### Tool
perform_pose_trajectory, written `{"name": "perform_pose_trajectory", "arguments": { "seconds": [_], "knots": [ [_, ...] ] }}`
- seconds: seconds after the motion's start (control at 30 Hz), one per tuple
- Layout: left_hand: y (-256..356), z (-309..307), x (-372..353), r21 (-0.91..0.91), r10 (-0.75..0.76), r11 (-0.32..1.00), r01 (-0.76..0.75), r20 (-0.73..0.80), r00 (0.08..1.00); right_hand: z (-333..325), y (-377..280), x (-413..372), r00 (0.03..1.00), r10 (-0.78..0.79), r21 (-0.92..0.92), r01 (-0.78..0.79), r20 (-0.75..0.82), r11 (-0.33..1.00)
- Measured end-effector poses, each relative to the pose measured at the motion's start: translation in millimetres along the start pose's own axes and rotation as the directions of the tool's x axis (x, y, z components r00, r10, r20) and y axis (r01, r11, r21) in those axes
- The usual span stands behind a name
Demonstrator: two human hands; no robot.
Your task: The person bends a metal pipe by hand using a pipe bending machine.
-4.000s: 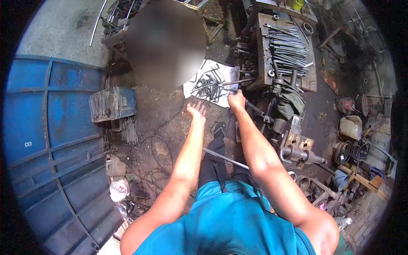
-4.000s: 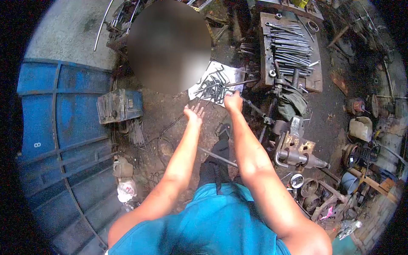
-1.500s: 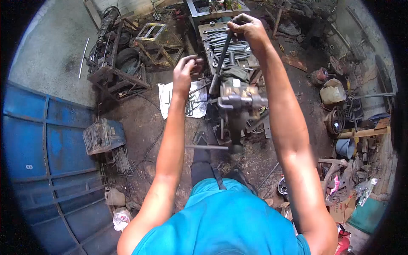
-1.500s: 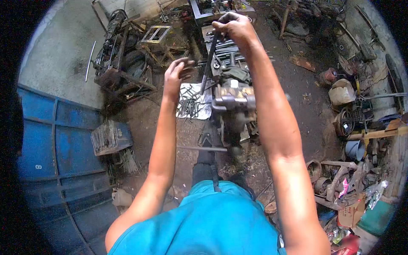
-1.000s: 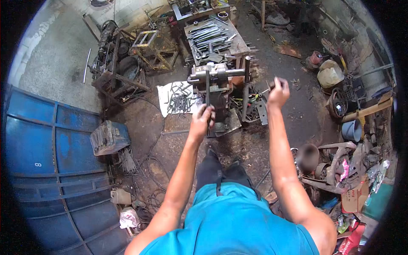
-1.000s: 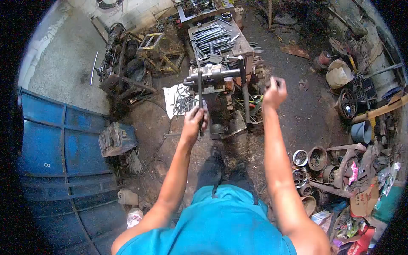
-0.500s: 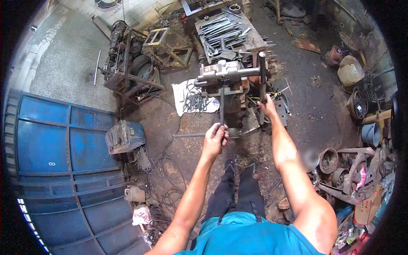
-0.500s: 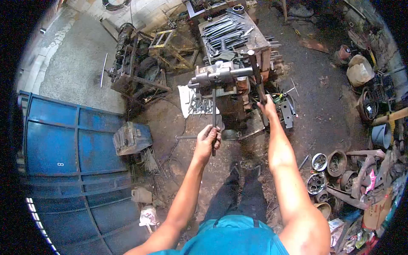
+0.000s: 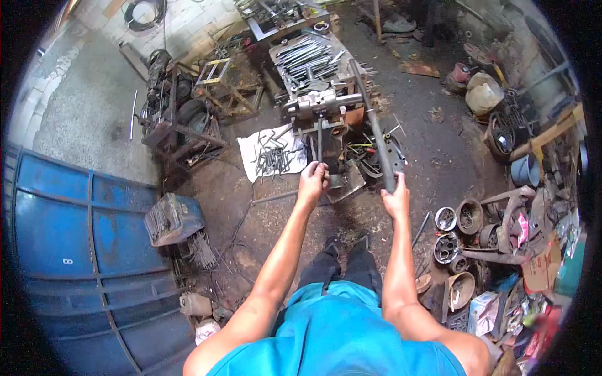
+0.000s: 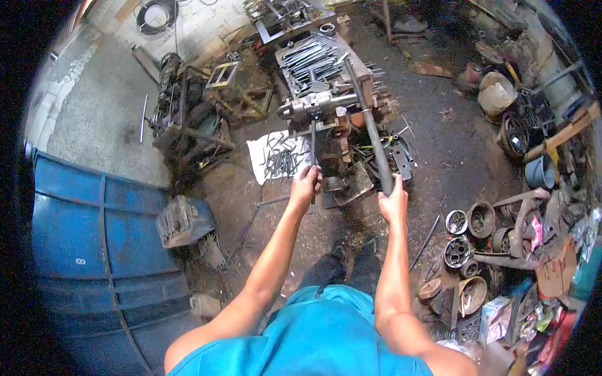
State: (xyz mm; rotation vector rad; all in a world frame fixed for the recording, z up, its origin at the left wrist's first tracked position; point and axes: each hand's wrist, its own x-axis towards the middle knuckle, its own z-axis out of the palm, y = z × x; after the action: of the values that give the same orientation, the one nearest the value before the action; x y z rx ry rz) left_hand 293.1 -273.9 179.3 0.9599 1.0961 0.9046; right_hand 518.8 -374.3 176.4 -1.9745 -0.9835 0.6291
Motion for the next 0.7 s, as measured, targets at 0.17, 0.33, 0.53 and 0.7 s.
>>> {"name": "perform_pose_trajectory", "arguments": {
  "seconds": [0.17, 0.33, 0.53, 0.7],
  "knots": [
    [15.7, -3.5, 23.0, 0.001, -0.076, 0.997, 0.076, 0.059, 0.995, -62.3, -94.8, -26.1, 0.997, -0.048, -0.361, 0.024, -0.057, 0.932],
    [20.1, -0.6, 37.8, -0.147, -0.083, 0.985, 0.092, 0.066, 0.994, -100.8, -197.0, -3.3, 0.984, -0.104, -0.712, 0.178, 0.147, 0.679],
    [22.1, 0.9, 42.7, -0.208, -0.094, 0.972, 0.108, 0.077, 0.993, -101.8, -290.0, 39.8, 0.933, -0.115, -0.922, 0.355, 0.340, 0.154],
    [25.7, 5.9, 43.7, -0.241, -0.121, 0.961, 0.133, 0.066, 0.990, -94.5, -334.3, 63.8, 0.923, -0.171, -0.938, 0.342, 0.345, -0.051]
  ]
}}
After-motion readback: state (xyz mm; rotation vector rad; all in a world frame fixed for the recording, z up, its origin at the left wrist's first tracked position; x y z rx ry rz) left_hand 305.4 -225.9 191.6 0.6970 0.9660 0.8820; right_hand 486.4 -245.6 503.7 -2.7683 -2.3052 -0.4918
